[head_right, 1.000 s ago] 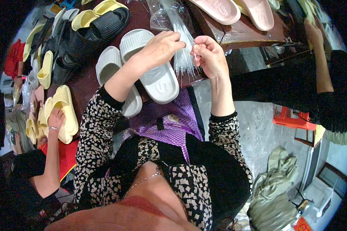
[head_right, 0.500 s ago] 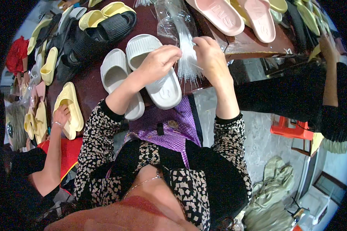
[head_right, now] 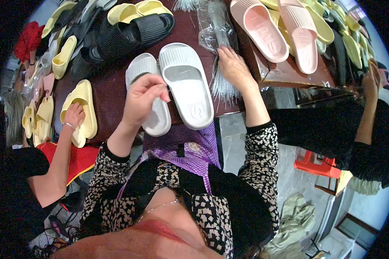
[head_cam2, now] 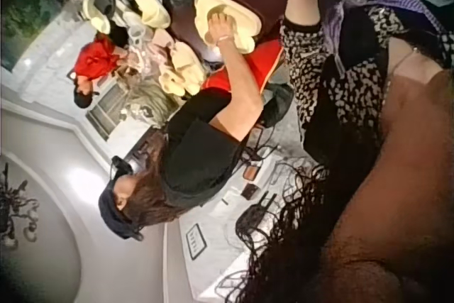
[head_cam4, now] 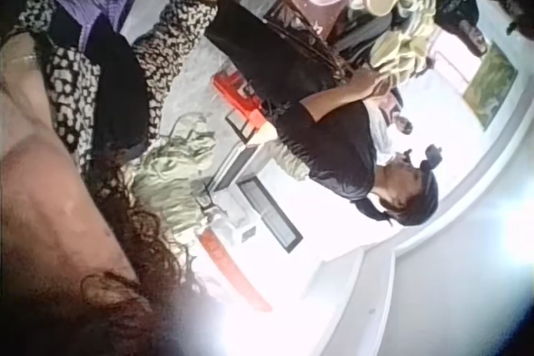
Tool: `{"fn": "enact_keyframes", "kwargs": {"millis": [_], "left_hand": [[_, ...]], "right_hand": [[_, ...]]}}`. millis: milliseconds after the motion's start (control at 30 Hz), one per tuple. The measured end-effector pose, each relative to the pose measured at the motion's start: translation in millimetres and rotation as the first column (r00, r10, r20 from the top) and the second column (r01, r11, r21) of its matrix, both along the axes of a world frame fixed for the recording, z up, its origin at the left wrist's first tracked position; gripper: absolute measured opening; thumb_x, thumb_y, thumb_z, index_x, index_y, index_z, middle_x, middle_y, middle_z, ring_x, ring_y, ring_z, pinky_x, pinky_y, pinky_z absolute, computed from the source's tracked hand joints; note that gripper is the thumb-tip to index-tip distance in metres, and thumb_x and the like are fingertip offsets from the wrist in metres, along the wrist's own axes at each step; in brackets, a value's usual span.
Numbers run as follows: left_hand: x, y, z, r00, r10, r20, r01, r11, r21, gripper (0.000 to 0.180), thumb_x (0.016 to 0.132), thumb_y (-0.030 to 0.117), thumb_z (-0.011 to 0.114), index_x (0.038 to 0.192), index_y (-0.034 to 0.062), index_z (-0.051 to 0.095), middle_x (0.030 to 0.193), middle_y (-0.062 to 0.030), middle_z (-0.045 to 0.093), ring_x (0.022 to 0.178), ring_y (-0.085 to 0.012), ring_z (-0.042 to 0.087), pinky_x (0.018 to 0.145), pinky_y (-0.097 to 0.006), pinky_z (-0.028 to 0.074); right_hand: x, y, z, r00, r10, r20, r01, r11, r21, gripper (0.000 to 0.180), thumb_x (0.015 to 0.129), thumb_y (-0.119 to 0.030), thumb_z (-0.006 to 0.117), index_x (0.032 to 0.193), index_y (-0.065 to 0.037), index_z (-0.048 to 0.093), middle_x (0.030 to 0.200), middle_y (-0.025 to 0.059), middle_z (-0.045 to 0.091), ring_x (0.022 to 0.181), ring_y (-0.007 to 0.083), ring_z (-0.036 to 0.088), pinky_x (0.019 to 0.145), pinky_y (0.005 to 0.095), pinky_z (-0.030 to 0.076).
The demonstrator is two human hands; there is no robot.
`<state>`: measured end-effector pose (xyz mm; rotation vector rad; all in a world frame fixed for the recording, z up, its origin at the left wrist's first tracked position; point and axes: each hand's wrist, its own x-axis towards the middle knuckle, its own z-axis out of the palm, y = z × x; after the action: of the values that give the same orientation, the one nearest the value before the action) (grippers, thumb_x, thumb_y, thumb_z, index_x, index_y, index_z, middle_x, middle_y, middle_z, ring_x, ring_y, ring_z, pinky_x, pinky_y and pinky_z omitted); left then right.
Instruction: The person pairs slippers by taking plastic fasteners from a bundle, threading the fasteners through the slippers by hand to connect them, and sorting pairs of slippers on the table.
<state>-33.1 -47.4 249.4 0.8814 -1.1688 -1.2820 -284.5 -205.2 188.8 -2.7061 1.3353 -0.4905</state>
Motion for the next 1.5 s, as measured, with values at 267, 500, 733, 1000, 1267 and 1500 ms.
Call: {"fn": "enact_keyframes", "kwargs": {"millis": [267, 500, 733, 1000, 1267, 1500], "left_hand": [[21, 28, -14, 0.949, 0.116, -0.293, -0.079, 0.988, 0.136, 0.007, 0.087, 0.001, 0.052, 0.091, -0.0017, 0.057, 0.071, -0.0057, 0.058, 0.066, -0.0117, 0.057, 0.065, -0.025, 0.047], [-8, 59, -29, 0.965, 0.003, -0.263, 0.05, 0.979, 0.197, 0.011, 0.085, -0.003, 0.048, 0.094, -0.0034, 0.055, 0.069, -0.0092, 0.058, 0.063, -0.0164, 0.057, 0.063, -0.03, 0.049], [1, 74, -28, 0.987, -0.004, -0.158, 0.055, 0.945, 0.322, 0.011, 0.085, -0.003, 0.048, 0.092, -0.0034, 0.055, 0.064, -0.0082, 0.057, 0.055, -0.0162, 0.056, 0.055, -0.027, 0.048], [36, 78, -1, 0.877, 0.016, -0.481, 0.038, 0.994, 0.103, 0.008, 0.087, 0.003, 0.052, 0.093, -0.0016, 0.056, 0.061, -0.0047, 0.055, 0.049, -0.0095, 0.05, 0.049, -0.02, 0.042], [23, 51, 20, 0.983, 0.082, -0.167, -0.033, 0.96, 0.278, 0.01, 0.087, 0.005, 0.053, 0.094, -0.0013, 0.058, 0.063, -0.0024, 0.056, 0.051, -0.0037, 0.048, 0.045, -0.016, 0.037], [-19, 23, 27, 0.979, -0.159, -0.125, 0.184, 0.956, 0.229, 0.012, 0.087, 0.008, 0.055, 0.092, -0.0011, 0.061, 0.067, -0.0017, 0.059, 0.05, -0.0021, 0.046, 0.046, -0.015, 0.037]], "right_hand": [[3, -2, 1, 0.996, -0.083, -0.013, 0.083, 0.996, 0.016, 0.045, 0.087, -0.012, 0.045, 0.131, -0.003, 0.04, 0.134, 0.0177, 0.043, 0.126, 0.0312, 0.039, 0.102, 0.0421, 0.033], [6, -4, 2, 0.988, -0.132, -0.081, 0.131, 0.991, -0.008, 0.046, 0.087, -0.011, 0.043, 0.132, -0.004, 0.038, 0.134, 0.0166, 0.044, 0.125, 0.0313, 0.04, 0.101, 0.0454, 0.033], [0, -15, -8, 0.988, -0.152, -0.031, 0.15, 0.988, -0.045, 0.045, 0.086, -0.009, 0.042, 0.13, -0.004, 0.038, 0.131, 0.0182, 0.045, 0.122, 0.0333, 0.043, 0.098, 0.0456, 0.036], [-5, -14, -3, 0.991, -0.108, 0.083, 0.117, 0.988, -0.104, 0.038, 0.086, -0.009, 0.046, 0.124, -0.002, 0.047, 0.127, 0.019, 0.049, 0.117, 0.0347, 0.048, 0.095, 0.0431, 0.04], [41, 91, 100, 0.825, 0.13, 0.551, -0.242, 0.96, 0.137, 0.016, 0.084, -0.004, 0.06, 0.099, 0.002, 0.064, 0.093, 0.0122, 0.064, 0.084, 0.0192, 0.061, 0.074, 0.0274, 0.047], [64, 120, 105, 0.613, 0.2, 0.765, -0.515, 0.835, 0.194, 0.011, 0.083, -0.002, 0.06, 0.093, 0.002, 0.064, 0.087, 0.0112, 0.064, 0.076, 0.0161, 0.059, 0.068, 0.0246, 0.046]]}}
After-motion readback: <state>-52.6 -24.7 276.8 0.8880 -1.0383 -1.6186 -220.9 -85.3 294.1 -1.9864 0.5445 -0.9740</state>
